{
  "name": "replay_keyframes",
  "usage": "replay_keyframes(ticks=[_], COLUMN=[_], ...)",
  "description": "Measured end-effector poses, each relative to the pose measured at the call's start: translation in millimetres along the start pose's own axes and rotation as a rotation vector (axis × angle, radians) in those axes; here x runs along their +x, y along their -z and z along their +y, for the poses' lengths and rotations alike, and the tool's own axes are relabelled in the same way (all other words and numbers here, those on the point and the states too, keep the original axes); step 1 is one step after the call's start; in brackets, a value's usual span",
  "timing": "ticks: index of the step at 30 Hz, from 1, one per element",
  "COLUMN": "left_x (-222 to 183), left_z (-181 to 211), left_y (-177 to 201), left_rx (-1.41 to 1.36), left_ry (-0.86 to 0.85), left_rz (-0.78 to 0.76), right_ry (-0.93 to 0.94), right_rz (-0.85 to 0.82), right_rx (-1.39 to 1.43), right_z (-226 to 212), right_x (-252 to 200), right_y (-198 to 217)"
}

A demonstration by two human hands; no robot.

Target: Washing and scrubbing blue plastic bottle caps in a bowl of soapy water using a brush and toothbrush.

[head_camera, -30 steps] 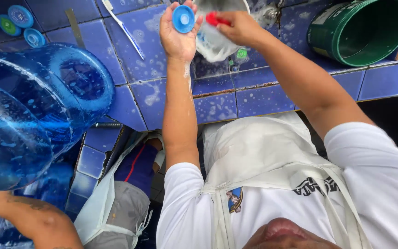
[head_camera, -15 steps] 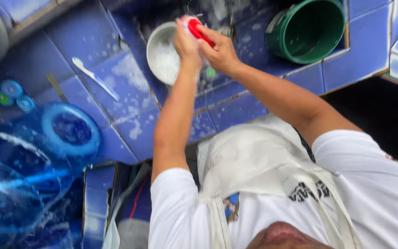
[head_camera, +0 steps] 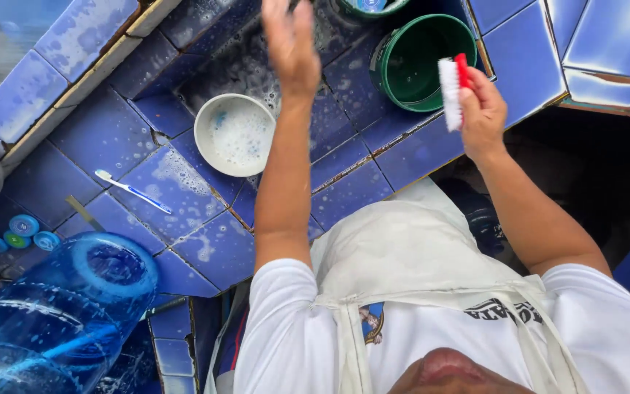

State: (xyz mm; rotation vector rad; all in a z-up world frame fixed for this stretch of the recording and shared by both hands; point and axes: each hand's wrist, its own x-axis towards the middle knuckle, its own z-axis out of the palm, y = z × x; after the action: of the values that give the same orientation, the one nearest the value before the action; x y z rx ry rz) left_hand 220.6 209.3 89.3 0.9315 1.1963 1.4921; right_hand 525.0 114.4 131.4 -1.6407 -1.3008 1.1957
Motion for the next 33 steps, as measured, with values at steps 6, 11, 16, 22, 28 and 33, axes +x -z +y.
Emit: replay_keyframes(ticks=[6, 11, 16, 22, 28, 33], left_x=[-81, -88, -53, 38, 62, 50], left_z=[-122, -100, -77, -185, -253, -195], left_y=[181, 171, 117, 59, 64, 49], left_rx=[1.173, 1.202, 1.352, 1.442, 1.489, 1.101], left_ry=[-0.006, 0.328, -0.248, -0.070, 0.304, 0.154], left_rz=[0.732, 0.421, 0.289, -0.318, -0.361, 0.141], right_ry=[0.032, 0.216, 0.110, 0.174, 0.100, 0.114], right_rz=[0.040, -0.207, -0.333, -0.319, -0.249, -0.172], right_rx=[0.082, -0.147, -0.191, -0.303, -0.286, -0.300], right_z=[9, -2, -3, 23, 45, 41], right_x=[12, 12, -9, -31, -32, -13], right_y=[-7, -81, -109, -89, -48, -25])
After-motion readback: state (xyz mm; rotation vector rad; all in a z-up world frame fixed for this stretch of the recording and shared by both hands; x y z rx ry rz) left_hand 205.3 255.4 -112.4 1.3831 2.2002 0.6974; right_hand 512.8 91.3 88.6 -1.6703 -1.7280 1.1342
